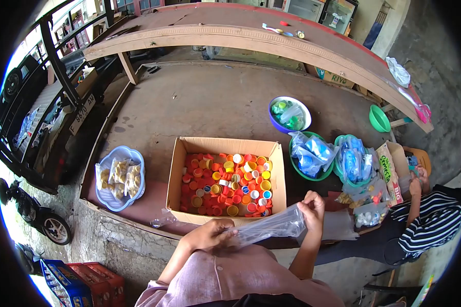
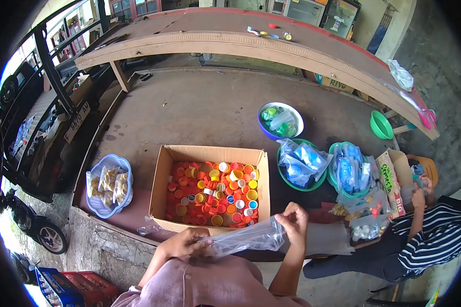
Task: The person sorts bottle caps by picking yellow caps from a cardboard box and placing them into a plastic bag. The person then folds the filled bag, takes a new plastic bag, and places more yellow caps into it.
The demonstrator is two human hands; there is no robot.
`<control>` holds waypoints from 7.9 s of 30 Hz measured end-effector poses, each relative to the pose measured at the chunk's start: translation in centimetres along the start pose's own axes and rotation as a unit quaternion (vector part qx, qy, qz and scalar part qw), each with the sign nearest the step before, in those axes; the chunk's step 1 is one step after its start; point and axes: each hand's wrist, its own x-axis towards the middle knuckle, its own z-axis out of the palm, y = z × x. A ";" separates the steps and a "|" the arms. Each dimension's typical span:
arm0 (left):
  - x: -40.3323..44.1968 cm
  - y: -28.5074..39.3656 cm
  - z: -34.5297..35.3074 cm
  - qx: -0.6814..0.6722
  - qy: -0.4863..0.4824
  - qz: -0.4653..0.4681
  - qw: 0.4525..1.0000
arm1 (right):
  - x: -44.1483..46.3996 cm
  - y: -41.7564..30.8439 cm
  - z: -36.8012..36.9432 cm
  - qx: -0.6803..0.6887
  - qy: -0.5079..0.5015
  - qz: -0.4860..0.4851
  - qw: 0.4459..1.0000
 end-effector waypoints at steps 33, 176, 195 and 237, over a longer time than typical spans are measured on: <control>-2.1 1.8 -3.6 0.214 0.265 -0.030 0.940 | 0.9 2.8 5.6 0.381 -0.136 0.287 0.868; 9.9 -12.1 -6.7 -0.345 0.315 0.022 0.884 | 8.3 15.4 11.8 0.031 -0.090 0.125 0.988; 10.1 -11.0 -5.5 -0.257 0.319 0.033 0.911 | 8.0 15.6 12.7 -0.122 -0.104 -0.003 0.987; 9.6 -11.0 -5.8 -0.223 0.342 0.094 0.908 | 8.6 14.0 12.4 0.009 -0.112 0.234 0.966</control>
